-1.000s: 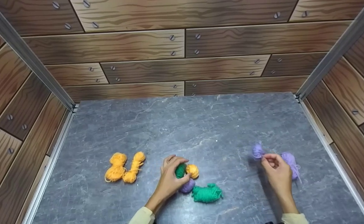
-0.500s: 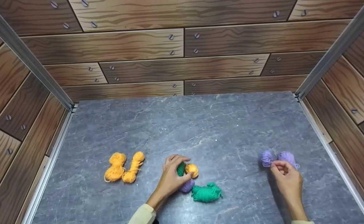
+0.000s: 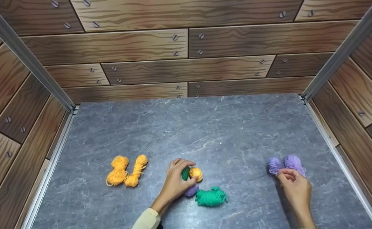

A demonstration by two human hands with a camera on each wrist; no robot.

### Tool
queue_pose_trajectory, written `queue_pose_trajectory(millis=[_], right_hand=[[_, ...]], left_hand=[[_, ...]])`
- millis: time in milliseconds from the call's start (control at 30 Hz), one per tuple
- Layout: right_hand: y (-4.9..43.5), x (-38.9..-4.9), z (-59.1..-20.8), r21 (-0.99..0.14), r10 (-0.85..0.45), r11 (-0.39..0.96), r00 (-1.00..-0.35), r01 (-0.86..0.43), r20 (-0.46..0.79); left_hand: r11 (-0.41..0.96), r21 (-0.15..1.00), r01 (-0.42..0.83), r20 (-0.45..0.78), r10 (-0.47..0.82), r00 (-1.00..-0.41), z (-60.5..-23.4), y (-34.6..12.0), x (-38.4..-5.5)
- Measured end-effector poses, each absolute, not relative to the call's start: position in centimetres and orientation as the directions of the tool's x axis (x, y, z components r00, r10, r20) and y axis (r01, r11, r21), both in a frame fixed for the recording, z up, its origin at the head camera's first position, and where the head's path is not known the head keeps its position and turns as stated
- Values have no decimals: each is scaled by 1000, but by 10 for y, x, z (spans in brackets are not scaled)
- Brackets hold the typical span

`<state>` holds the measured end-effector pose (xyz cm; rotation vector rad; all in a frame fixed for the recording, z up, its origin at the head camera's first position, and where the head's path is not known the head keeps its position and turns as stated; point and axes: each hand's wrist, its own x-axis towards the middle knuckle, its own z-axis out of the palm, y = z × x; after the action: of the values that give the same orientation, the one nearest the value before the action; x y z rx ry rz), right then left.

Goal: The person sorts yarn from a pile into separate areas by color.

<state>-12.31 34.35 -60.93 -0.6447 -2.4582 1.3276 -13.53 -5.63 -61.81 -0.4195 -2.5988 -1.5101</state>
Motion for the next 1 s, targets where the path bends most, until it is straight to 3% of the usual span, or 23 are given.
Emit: queue_pose_trajectory(millis=[267, 567, 1000], right_hand=[[345, -120, -611, -830, 488, 490, -873, 267, 8], [347, -120, -612, -743, 480, 601, -876, 294, 41], [346, -119, -616, -778, 482, 558, -876, 289, 20]], left_hand=[[498, 820, 284, 216, 190, -958, -618, -54, -136], [532, 791, 303, 232, 198, -952, -620, -53, -137], [577, 775, 257, 222, 133, -966, -619, -52, -139]])
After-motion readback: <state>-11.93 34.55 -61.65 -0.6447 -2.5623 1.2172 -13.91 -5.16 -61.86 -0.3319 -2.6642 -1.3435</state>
